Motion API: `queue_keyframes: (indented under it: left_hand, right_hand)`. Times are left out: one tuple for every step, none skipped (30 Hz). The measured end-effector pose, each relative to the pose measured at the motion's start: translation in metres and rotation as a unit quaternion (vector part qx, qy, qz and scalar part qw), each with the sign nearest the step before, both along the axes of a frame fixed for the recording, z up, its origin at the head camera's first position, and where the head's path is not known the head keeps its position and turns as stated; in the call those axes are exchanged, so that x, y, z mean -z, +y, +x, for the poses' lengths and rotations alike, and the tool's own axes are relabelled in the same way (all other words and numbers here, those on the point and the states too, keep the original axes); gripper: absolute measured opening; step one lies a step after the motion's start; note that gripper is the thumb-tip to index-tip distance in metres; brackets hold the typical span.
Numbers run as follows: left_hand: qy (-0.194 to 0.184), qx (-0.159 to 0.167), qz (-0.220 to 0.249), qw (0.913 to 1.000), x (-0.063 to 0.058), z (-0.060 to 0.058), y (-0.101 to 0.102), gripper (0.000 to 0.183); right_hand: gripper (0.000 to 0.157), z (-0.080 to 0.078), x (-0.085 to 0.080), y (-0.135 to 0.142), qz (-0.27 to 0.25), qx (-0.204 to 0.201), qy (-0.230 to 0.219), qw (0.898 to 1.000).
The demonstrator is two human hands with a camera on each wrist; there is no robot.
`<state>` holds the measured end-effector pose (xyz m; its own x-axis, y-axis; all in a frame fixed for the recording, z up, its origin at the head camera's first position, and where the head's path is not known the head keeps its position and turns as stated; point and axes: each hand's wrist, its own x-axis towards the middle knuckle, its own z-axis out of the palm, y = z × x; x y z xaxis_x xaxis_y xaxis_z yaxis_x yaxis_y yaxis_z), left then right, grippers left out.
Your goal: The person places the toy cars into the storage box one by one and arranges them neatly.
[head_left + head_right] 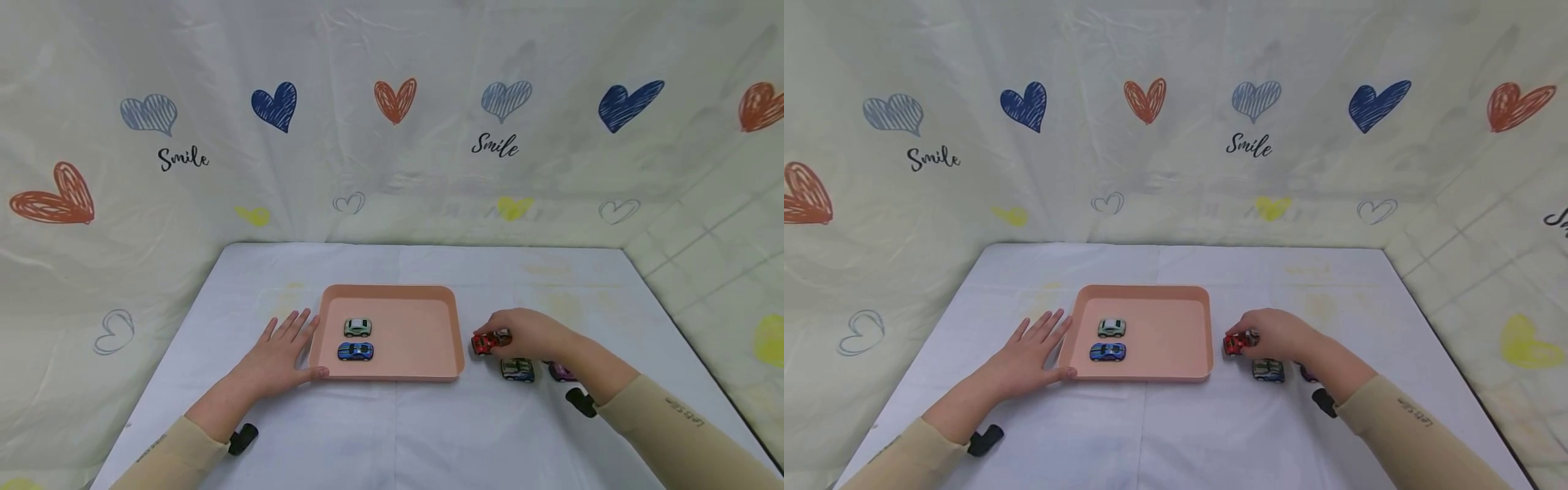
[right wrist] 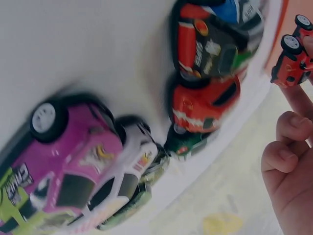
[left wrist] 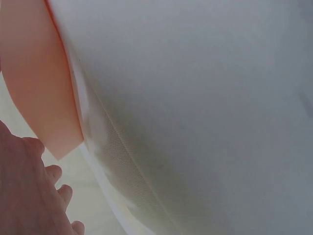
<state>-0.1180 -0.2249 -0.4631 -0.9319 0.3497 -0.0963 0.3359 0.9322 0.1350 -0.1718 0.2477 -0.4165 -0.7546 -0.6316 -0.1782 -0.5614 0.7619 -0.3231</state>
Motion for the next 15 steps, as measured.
queue_keyframes:
  left_hand:
    - [-0.001, -0.001, -0.002, 1.0000, -0.001, 0.000, 0.000, 0.107]
    - [-0.003, -0.002, -0.003, 1.0000, -0.002, 0.000, 0.001, 0.106]
    - [-0.004, -0.004, -0.006, 1.0000, -0.002, 0.000, 0.001, 0.106]
    - [-0.006, -0.005, -0.008, 0.9999, -0.003, 0.001, 0.001, 0.105]
    - [-0.007, -0.004, -0.006, 0.9999, -0.004, 0.001, 0.001, 0.105]
    - [-0.009, -0.005, -0.007, 0.9999, -0.004, 0.001, 0.001, 0.105]
    - [-0.010, -0.006, -0.009, 0.9999, -0.004, 0.001, 0.001, 0.105]
    - [-0.010, -0.006, -0.007, 0.9999, -0.004, 0.001, 0.001, 0.105]
    - [-0.010, -0.005, -0.005, 0.9999, -0.003, 0.000, 0.001, 0.105]
    - [-0.009, -0.006, -0.005, 0.9999, -0.002, 0.000, 0.000, 0.106]
    - [-0.008, -0.006, -0.005, 0.9999, -0.001, 0.000, 0.000, 0.106]
    - [-0.006, -0.007, -0.007, 0.9999, 0.001, -0.001, 0.000, 0.107]
    - [-0.003, -0.006, -0.006, 1.0000, 0.003, -0.001, -0.001, 0.107]
    - [0.000, -0.006, -0.005, 1.0000, 0.004, -0.001, -0.001, 0.107]
    - [0.001, -0.006, -0.007, 1.0000, 0.005, -0.001, -0.001, 0.107]
  right_hand:
    - [0.034, -0.001, -0.001, 0.001, -0.004, 0.002, 0.003, 1.000]
    - [0.034, -0.002, -0.002, 0.001, -0.005, 0.006, 0.006, 1.000]
    - [0.034, -0.003, -0.004, 0.002, -0.007, 0.012, 0.008, 1.000]
    - [0.035, -0.004, -0.006, 0.002, -0.010, 0.016, 0.008, 1.000]
    - [0.035, -0.005, -0.007, 0.002, -0.012, 0.022, 0.010, 1.000]
    - [0.035, -0.007, -0.010, 0.001, -0.017, 0.024, 0.012, 1.000]
    - [0.035, -0.008, -0.012, 0.000, -0.023, 0.025, 0.013, 0.999]
    - [0.035, -0.010, -0.014, -0.001, -0.024, 0.031, 0.015, 0.999]
    - [0.035, -0.011, -0.016, -0.002, -0.028, 0.034, 0.016, 0.999]
    - [0.036, -0.012, -0.018, -0.003, -0.027, 0.035, 0.021, 0.999]
    - [0.036, -0.013, -0.020, -0.005, -0.027, 0.037, 0.024, 0.999]
    - [0.036, -0.015, -0.021, -0.006, -0.026, 0.038, 0.027, 0.999]
    - [0.036, -0.015, -0.022, -0.008, -0.027, 0.038, 0.029, 0.998]
    - [0.036, -0.016, -0.023, -0.009, -0.025, 0.039, 0.031, 0.998]
    - [0.036, -0.017, -0.024, -0.011, -0.024, 0.039, 0.034, 0.998]
